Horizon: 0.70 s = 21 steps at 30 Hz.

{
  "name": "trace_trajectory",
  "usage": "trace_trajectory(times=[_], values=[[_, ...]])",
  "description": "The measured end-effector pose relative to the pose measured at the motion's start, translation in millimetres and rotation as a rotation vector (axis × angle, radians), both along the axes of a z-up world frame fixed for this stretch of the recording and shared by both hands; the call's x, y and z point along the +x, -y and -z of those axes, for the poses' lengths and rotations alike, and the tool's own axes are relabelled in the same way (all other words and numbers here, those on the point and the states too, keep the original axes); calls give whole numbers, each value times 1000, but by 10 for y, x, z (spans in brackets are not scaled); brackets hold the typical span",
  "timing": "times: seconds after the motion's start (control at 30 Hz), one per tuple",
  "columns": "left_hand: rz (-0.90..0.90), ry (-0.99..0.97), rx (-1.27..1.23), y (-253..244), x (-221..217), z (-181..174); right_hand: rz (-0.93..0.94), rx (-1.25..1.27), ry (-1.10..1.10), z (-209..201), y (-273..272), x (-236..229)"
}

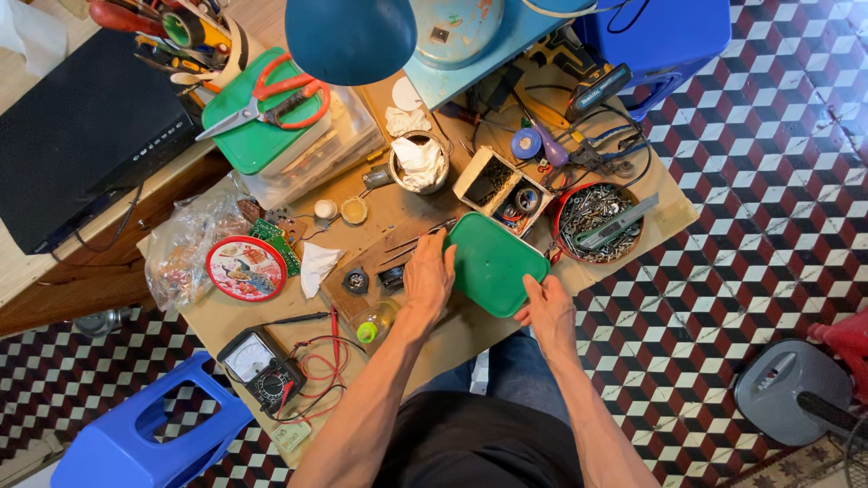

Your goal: The person sorts through various electronic components and tools on a cluttered workbench. They handle a yellow plastic component, open a green container to retrieve a plastic bag of parts, and use a magnifying glass to inspect a small metallic object.

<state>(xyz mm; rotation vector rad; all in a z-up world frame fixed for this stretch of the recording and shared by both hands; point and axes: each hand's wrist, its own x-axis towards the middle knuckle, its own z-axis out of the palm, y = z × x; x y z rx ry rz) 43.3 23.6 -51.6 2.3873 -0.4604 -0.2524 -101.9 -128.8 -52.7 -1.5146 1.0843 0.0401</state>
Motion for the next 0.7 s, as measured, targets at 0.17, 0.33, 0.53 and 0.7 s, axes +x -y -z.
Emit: trace_trajectory(times=[0.17,0.33,0.53,0.7], values=[[-9,-101,33,9,75,259,-57,-138,-303,-97,83,93],[-69,-199,-2,-44,166,377,111,242,-187,413,228,-116],[-93,-303,-47,-8,225,462,292,765,135,960,239,-89],[-153,-336,-15,61,164,237,260,588,142,906,163,-125]])
